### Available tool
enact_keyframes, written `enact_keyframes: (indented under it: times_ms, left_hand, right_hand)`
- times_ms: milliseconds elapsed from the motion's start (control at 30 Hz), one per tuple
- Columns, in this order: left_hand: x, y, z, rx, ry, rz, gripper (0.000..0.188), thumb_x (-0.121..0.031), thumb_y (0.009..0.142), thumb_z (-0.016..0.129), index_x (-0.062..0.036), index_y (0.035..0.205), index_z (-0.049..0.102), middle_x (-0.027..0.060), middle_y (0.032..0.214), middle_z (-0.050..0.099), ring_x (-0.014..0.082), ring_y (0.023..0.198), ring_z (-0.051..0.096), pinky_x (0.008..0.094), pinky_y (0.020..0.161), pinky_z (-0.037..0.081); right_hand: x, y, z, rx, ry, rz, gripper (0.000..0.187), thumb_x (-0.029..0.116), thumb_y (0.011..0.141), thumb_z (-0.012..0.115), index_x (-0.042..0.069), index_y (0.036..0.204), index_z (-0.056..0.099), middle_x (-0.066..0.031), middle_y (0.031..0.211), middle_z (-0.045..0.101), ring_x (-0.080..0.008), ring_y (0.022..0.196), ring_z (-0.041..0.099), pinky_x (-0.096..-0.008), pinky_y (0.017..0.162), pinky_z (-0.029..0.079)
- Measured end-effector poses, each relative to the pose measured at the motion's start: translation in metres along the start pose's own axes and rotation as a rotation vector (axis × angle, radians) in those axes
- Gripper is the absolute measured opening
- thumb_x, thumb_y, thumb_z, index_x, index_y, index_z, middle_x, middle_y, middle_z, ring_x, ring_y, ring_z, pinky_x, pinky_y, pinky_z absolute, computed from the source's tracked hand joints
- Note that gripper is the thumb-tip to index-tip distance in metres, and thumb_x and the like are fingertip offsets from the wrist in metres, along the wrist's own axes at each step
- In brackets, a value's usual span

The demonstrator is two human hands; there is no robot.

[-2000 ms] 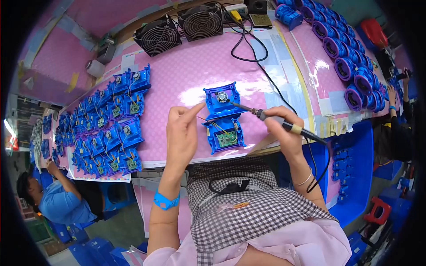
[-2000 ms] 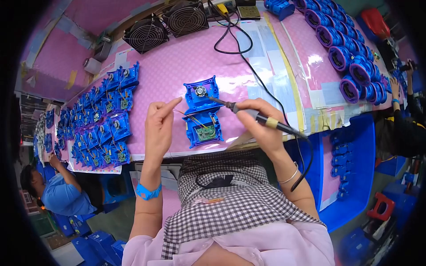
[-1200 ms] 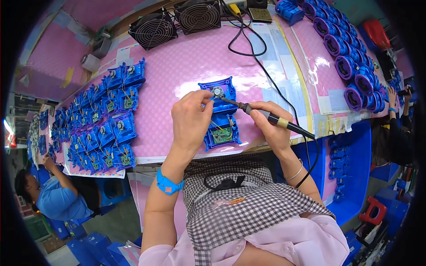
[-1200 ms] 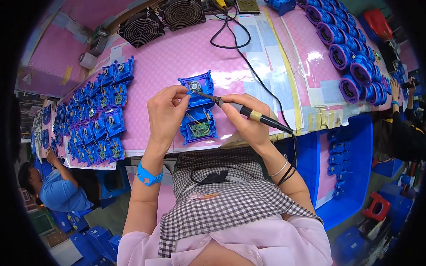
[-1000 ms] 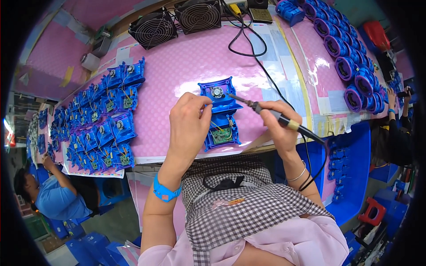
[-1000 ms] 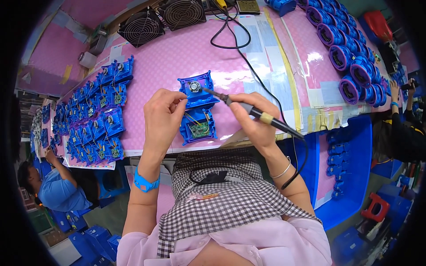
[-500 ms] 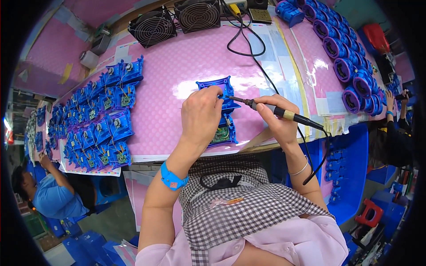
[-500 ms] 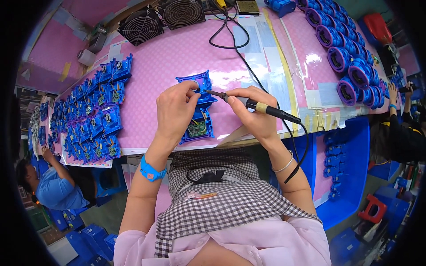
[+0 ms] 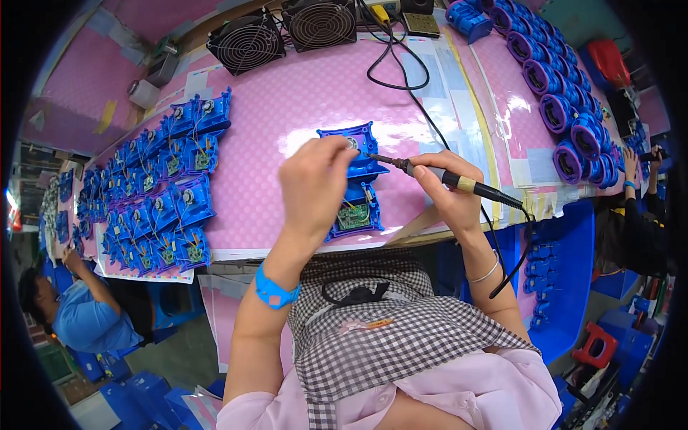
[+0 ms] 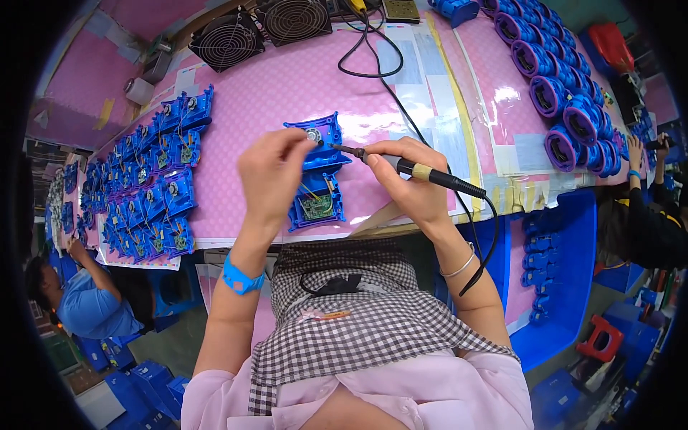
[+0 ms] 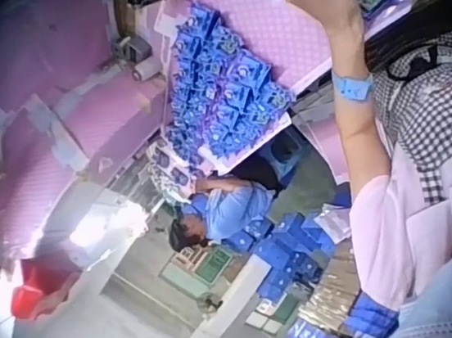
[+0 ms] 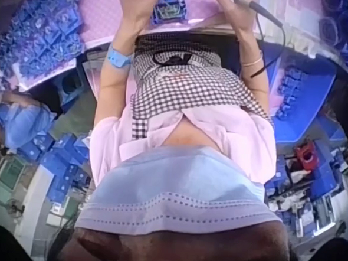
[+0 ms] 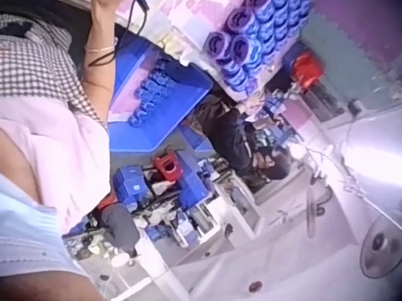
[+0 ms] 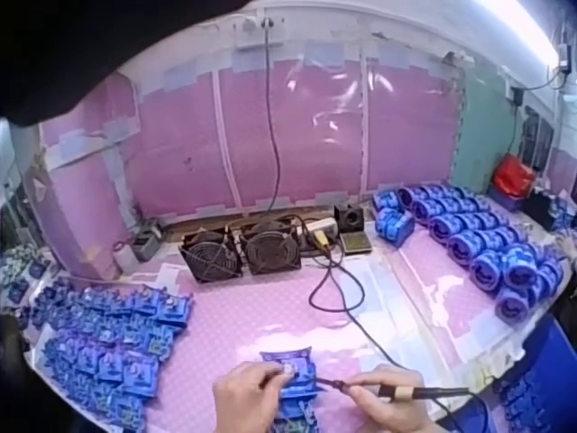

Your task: Soldering small electronic components onto blue circular frames at a factory workbench.

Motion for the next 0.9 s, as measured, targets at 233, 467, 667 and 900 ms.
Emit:
enact_keyframes:
  times_ms: [233, 467, 667, 900]
  left_hand:
    - [0.094, -0.058, -0.044, -0.262, -0.521, -0.549, 0.016, -0.013, 0.088, 0.067, 0.0019, 0.093, 0.070, 0.0067, 0.081, 0.069, 0.0068, 0.074, 0.059, 0.0219, 0.066, 0.047]
    - [0.092, -0.055, -0.016, -0.020, -0.300, -0.685, 0.028, -0.024, 0.085, 0.069, 0.0031, 0.078, 0.070, 0.0012, 0.068, 0.063, 0.0054, 0.061, 0.050, 0.0251, 0.053, 0.038]
    - [0.052, -0.046, -0.039, -0.193, -0.042, -0.398, 0.019, -0.016, 0.082, 0.071, 0.0029, 0.077, 0.068, 0.0060, 0.073, 0.067, 0.0072, 0.059, 0.052, 0.0275, 0.053, 0.041]
    - [0.041, -0.028, 0.003, -0.088, -0.857, -0.501, 0.009, -0.008, 0.084, 0.071, 0.0007, 0.087, 0.071, -0.0024, 0.082, 0.067, 0.0038, 0.062, 0.054, 0.0199, 0.054, 0.041]
  right_hand:
    - [0.008, 0.001, -0.009, -0.029, 0.005, -0.068, 0.013, 0.002, 0.081, 0.066, -0.003, 0.092, 0.070, -0.0075, 0.079, 0.065, -0.0101, 0.066, 0.056, -0.0226, 0.059, 0.041]
    - [0.002, 0.000, -0.007, -0.046, 0.044, -0.016, 0.013, 0.003, 0.083, 0.066, -0.002, 0.094, 0.069, -0.0046, 0.075, 0.061, -0.0067, 0.059, 0.050, -0.0202, 0.052, 0.036]
    - [-0.002, -0.002, -0.012, -0.084, 0.026, 0.023, 0.012, 0.004, 0.082, 0.067, -0.002, 0.093, 0.070, -0.0056, 0.077, 0.063, -0.0080, 0.063, 0.053, -0.0207, 0.055, 0.038]
    - [0.000, 0.000, -0.004, -0.026, 0.004, -0.031, 0.013, 0.002, 0.080, 0.066, -0.002, 0.091, 0.070, -0.0083, 0.078, 0.065, -0.0120, 0.069, 0.056, -0.0249, 0.062, 0.041]
Point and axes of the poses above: each hand's wrist, its own y-axis towards the middle knuckle, its own z-axis out of the palm, x = y × z, the point moved 8 cm from there along y, towards the middle knuckle
